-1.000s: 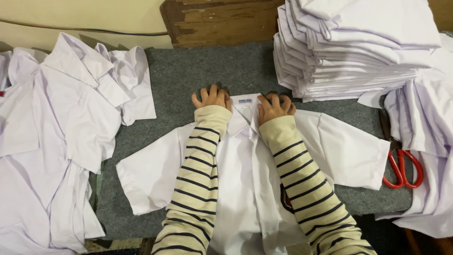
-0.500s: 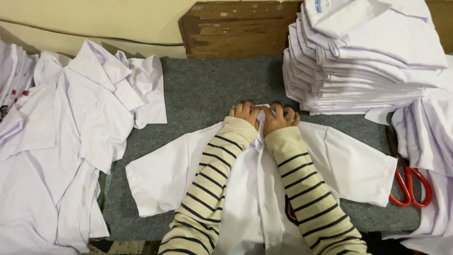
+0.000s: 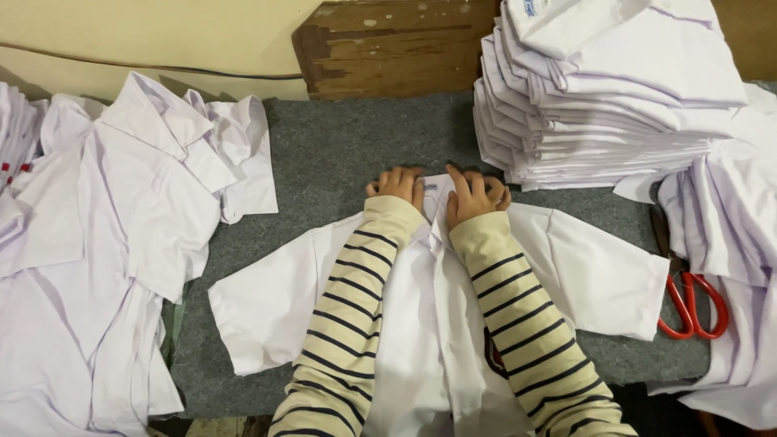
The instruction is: Folding and stacking white collared shirts on a workbench in a garment factory.
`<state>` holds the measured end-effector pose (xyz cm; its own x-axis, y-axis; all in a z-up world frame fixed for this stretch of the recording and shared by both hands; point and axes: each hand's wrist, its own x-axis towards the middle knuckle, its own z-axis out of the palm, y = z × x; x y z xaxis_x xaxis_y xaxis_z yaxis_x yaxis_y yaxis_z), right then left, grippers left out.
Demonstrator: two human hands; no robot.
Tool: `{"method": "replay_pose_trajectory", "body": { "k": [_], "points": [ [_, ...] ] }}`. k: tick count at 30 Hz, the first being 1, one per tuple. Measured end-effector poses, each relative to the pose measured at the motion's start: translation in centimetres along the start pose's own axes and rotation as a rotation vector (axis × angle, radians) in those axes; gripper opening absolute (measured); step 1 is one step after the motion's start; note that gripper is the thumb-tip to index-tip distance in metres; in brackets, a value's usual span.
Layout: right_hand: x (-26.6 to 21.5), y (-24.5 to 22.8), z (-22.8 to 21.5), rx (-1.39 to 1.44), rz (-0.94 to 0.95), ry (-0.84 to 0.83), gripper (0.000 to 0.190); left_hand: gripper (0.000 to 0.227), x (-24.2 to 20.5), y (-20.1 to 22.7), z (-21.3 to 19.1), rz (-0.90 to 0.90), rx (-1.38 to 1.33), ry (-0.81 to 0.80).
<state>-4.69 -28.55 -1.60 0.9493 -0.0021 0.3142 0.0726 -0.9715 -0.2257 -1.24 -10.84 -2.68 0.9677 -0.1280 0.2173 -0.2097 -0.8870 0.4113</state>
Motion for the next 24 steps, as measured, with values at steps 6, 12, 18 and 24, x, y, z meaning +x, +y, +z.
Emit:
{"method": "replay_pose_trajectory", "body": {
  "k": [6, 12, 18, 24],
  "points": [
    [0.1, 2.0, 2.8, -0.081, -0.124, 0.264, 0.02, 0.031, -0.2, -0.2, -1.4, -0.003, -0.069, 0.017],
    [0.3, 1.9, 2.3, 0.005, -0.035, 0.142, 0.017, 0.07, -1.6, 5.4, -10.7, 0.01, -0.033, -0.497],
    [0.6, 1.8, 1.2, 0.089, 0.019, 0.092, 0.023, 0.038, -1.3, 4.2, -9.3, -0.033, 0.086, -0.802],
    [0.8, 2.0, -1.0, 0.254, 0.021, 0.278, 0.014, 0.027, -0.8, 1.2, -5.8, -0.022, -0.299, -0.626]
  ]
}}
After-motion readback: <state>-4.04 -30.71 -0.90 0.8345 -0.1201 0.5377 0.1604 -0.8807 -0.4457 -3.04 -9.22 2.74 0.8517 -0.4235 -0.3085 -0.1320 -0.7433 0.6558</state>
